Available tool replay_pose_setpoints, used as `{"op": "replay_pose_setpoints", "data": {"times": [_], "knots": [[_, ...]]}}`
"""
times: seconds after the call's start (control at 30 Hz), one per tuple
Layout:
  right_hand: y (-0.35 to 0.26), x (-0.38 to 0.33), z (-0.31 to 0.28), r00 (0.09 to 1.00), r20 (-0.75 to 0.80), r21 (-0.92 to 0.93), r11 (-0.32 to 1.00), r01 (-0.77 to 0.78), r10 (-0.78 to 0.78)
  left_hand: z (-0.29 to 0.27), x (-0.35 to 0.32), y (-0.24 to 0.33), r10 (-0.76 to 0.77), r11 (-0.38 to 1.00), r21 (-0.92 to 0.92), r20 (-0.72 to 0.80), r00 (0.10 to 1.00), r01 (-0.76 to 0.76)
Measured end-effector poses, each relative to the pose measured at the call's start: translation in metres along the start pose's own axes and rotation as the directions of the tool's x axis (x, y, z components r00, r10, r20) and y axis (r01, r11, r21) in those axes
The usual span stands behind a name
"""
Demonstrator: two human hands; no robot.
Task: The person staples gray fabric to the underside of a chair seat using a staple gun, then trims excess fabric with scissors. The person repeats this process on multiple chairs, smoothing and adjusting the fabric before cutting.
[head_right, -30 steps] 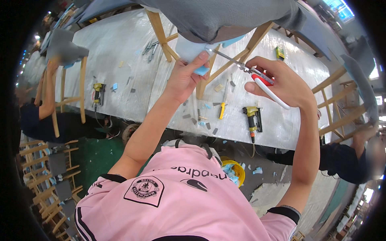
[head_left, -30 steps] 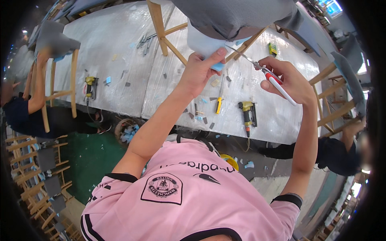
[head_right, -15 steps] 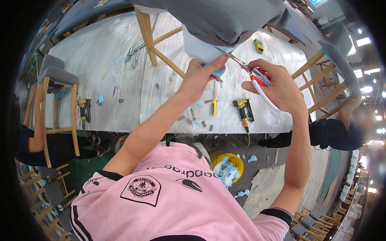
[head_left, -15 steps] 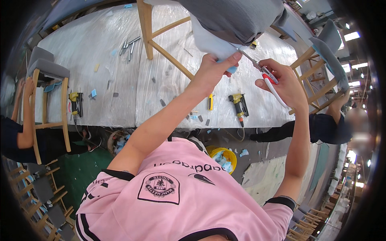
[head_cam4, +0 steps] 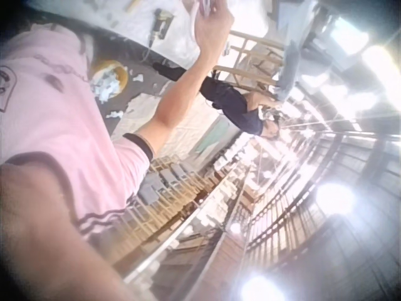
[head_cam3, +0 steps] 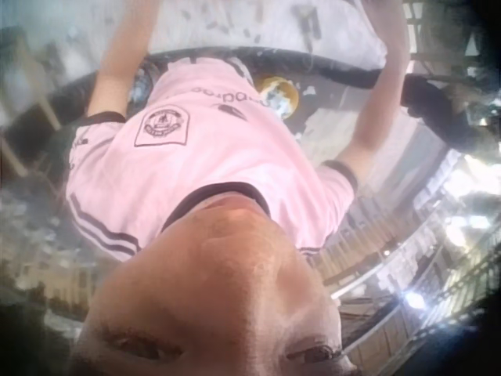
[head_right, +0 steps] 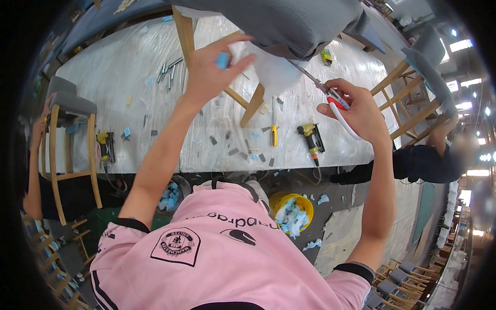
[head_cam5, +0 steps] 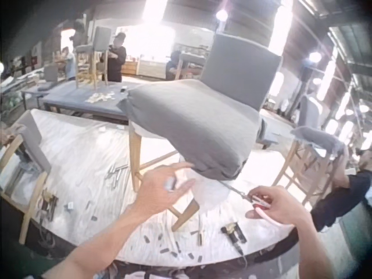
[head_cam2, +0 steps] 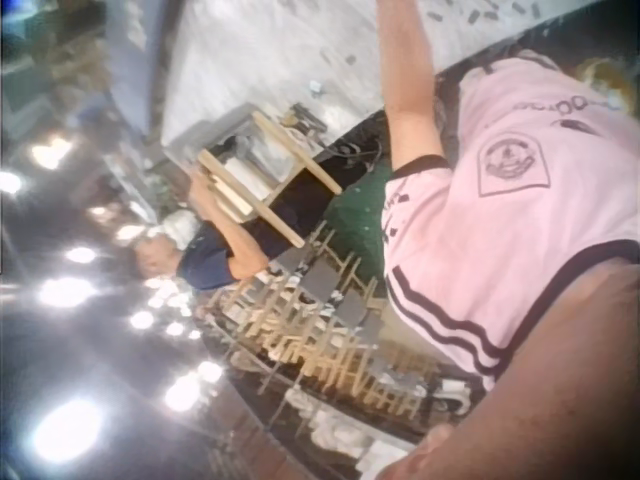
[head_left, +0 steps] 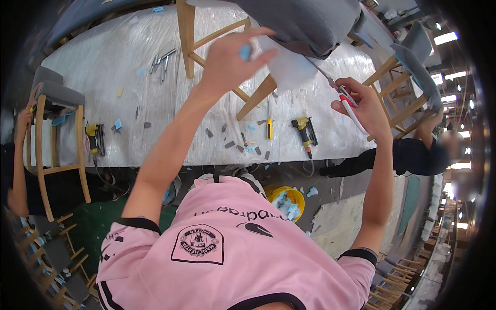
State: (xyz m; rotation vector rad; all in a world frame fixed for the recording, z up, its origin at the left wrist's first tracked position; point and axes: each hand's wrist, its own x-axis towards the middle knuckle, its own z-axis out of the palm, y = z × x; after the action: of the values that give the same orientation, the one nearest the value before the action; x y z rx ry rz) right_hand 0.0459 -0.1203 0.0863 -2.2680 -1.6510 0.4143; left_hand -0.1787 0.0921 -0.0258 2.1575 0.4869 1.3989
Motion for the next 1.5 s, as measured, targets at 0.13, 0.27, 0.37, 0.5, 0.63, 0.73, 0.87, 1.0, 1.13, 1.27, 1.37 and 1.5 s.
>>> {"op": "replay_pose_setpoints", "data": {"times": [0.13, 0.27, 0.37, 0.5, 0.63, 0.73, 0.87, 1.0, 1.13, 1.27, 1.37, 1.5], "knots": [[-0.009, -0.001, -0.003, 0.998, 0.019, -0.022, 0.998, -0.060, 0.061, 0.016, 0.030, -0.006, 0.298, 0.948, 0.090, 0.079, 0.951, -0.305], [-0.006, 0.000, -0.002, 0.998, 0.024, 0.028, 0.998, -0.062, 0.061, 0.010, 0.063, -0.004, 0.542, 0.807, 0.257, 0.035, 0.840, -0.532], [-0.004, 0.002, 0.000, 0.997, 0.032, 0.031, 0.997, -0.065, 0.064, 0.009, 0.075, 0.004, 0.550, 0.800, 0.267, 0.030, 0.835, -0.537], [0.006, 0.003, 0.004, 0.998, 0.022, 0.031, 0.998, -0.054, 0.053, 0.018, 0.055, -0.003, 0.378, 0.924, 0.111, -0.103, 0.920, -0.367], [-0.004, -0.001, 0.002, 0.997, 0.019, 0.015, 0.997, -0.075, 0.075, 0.040, -0.016, -0.004, -0.593, 0.675, -0.499, 0.069, 0.802, 0.543], [-0.002, 0.000, 0.006, 0.999, -0.036, 0.018, 1.000, -0.008, 0.009, 0.059, -0.037, 0.008, -0.570, 0.258, -0.610, 0.531, 0.628, 0.749], [-0.017, -0.001, -0.004, 0.994, 0.033, -0.062, 0.993, -0.099, 0.101, 0.078, -0.026, 0.015, -0.433, 0.024, -0.718, 0.619, 0.655, 0.695], [-0.015, -0.003, -0.005, 0.992, 0.090, 0.017, 0.996, -0.091, 0.089, 0.081, -0.022, 0.026, -0.518, 0.078, -0.773, 0.507, 0.688, 0.629], [-0.014, -0.002, -0.006, 0.993, 0.112, -0.005, 0.999, -0.046, 0.046, 0.082, -0.025, 0.030, -0.540, 0.068, -0.787, 0.487, 0.686, 0.613], [-0.038, 0.011, -0.002, 0.991, 0.109, -0.100, 0.993, -0.069, 0.080, 0.083, -0.027, 0.031, -0.551, 0.078, -0.775, 0.491, 0.674, 0.628], [-0.042, 0.021, 0.003, 0.996, 0.069, -0.135, 0.990, -0.044, 0.054, 0.082, -0.027, 0.029, -0.561, 0.066, -0.775, 0.492, 0.666, 0.628], [-0.024, 0.022, 0.006, 0.999, 0.029, -0.177, 0.984, -0.008, 0.013, 0.079, -0.028, 0.023, -0.529, 0.162, -0.727, 0.506, 0.681, 0.667]]}}
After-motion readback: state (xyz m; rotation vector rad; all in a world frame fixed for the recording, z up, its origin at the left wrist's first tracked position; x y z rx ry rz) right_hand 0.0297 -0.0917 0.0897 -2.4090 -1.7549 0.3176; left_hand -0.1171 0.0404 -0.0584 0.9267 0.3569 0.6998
